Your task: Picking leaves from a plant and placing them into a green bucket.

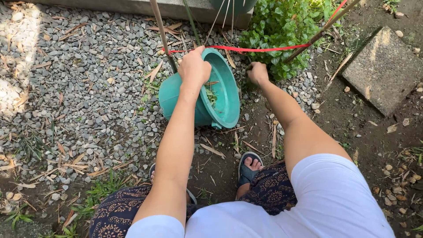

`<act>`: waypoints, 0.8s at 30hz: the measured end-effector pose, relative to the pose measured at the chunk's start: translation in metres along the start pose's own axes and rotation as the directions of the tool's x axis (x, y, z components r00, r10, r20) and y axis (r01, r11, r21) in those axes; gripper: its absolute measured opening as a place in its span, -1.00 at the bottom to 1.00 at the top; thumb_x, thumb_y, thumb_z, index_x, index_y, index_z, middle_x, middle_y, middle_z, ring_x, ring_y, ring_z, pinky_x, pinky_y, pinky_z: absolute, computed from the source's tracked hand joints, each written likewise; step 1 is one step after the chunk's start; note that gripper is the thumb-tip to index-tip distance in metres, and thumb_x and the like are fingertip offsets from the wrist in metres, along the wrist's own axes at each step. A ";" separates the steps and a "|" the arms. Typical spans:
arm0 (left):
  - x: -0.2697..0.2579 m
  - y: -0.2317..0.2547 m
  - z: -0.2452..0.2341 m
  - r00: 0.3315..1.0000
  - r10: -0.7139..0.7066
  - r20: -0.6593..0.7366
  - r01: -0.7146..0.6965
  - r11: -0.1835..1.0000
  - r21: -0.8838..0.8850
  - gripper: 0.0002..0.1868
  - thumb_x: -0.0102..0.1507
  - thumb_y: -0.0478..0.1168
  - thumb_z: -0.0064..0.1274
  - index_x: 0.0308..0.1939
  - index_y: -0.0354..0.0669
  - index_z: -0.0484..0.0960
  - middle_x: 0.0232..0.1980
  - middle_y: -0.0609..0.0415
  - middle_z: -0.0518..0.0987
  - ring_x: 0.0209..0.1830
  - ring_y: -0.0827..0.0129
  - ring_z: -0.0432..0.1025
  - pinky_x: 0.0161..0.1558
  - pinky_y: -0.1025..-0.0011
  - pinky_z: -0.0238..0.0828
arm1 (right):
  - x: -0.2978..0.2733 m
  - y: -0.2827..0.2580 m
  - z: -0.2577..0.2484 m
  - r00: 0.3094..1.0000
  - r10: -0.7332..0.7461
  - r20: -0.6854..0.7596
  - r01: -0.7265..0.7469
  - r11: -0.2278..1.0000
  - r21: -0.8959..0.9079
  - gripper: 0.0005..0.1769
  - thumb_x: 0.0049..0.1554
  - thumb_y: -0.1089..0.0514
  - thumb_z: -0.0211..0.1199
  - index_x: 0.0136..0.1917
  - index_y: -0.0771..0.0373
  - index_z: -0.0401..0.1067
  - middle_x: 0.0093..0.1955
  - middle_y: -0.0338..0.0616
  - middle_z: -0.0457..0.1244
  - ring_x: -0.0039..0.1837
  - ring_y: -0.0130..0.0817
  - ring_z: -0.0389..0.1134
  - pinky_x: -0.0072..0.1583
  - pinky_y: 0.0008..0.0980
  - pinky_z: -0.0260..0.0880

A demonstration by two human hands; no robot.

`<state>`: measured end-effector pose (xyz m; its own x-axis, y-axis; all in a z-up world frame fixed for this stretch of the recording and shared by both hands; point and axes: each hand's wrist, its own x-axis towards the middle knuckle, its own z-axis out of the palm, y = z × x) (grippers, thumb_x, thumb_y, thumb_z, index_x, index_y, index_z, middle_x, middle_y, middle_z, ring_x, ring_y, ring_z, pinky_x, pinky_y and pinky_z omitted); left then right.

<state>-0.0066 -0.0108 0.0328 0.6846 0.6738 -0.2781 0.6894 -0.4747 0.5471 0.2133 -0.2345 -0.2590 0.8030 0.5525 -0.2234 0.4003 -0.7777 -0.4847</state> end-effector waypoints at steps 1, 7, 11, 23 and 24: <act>0.000 0.000 -0.001 1.000 0.000 0.000 0.000 1.000 0.000 -0.35 0.14 -0.34 -0.04 0.33 0.17 0.55 0.09 -0.13 0.65 0.15 -0.08 0.49 0.22 0.09 0.39 | 0.004 0.000 0.000 1.000 0.000 0.000 0.000 1.000 0.000 -0.65 0.02 0.23 0.32 0.11 0.24 0.56 0.00 0.16 0.42 0.09 0.07 0.48 0.21 -0.14 0.48; -0.002 0.000 -0.008 1.000 0.005 -0.025 -0.007 0.998 -0.067 -0.36 0.14 -0.34 -0.04 0.31 0.18 0.57 0.10 -0.12 0.66 0.13 -0.02 0.53 0.15 0.10 0.45 | 0.007 -0.008 0.000 0.967 -0.253 -0.009 0.253 0.967 -0.034 -0.48 -0.08 0.27 0.39 0.20 0.20 0.56 -0.04 0.26 0.38 0.06 0.19 0.42 0.17 -0.06 0.43; -0.001 -0.002 -0.008 1.000 -0.003 -0.015 0.003 0.999 -0.040 -0.36 0.13 -0.33 -0.03 0.31 0.19 0.56 0.09 -0.12 0.65 0.12 -0.01 0.52 0.14 0.10 0.44 | 0.008 -0.012 0.003 0.962 -0.272 0.014 0.272 0.959 -0.085 -0.66 -0.03 0.26 0.40 0.06 0.17 0.64 -0.03 0.20 0.40 0.03 0.14 0.43 0.15 -0.09 0.44; 0.009 0.004 0.007 1.000 0.012 -0.024 -0.013 1.000 -0.028 -0.37 0.13 -0.35 -0.03 0.30 0.17 0.57 0.11 -0.10 0.65 0.13 -0.02 0.52 0.16 0.10 0.43 | 0.010 -0.007 -0.021 1.000 -0.023 0.001 0.023 0.995 0.097 -0.80 0.06 0.21 0.35 -0.01 0.17 0.64 -0.08 0.06 0.44 -0.05 -0.14 0.50 0.13 -0.27 0.48; 0.011 0.006 0.009 1.000 0.009 -0.027 -0.010 0.999 -0.035 -0.36 0.12 -0.36 -0.03 0.29 0.17 0.57 0.11 -0.09 0.65 0.12 0.01 0.53 0.15 0.10 0.44 | 0.009 -0.010 -0.024 0.999 -0.049 -0.010 0.050 0.991 0.124 -0.80 0.07 0.20 0.35 -0.01 0.18 0.63 -0.08 0.05 0.44 -0.05 -0.16 0.50 0.12 -0.28 0.48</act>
<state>0.0070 -0.0113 0.0263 0.6839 0.6847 -0.2517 0.6741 -0.4612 0.5770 0.2267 -0.2290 -0.2357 0.7867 0.5872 -0.1908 0.3821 -0.7058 -0.5966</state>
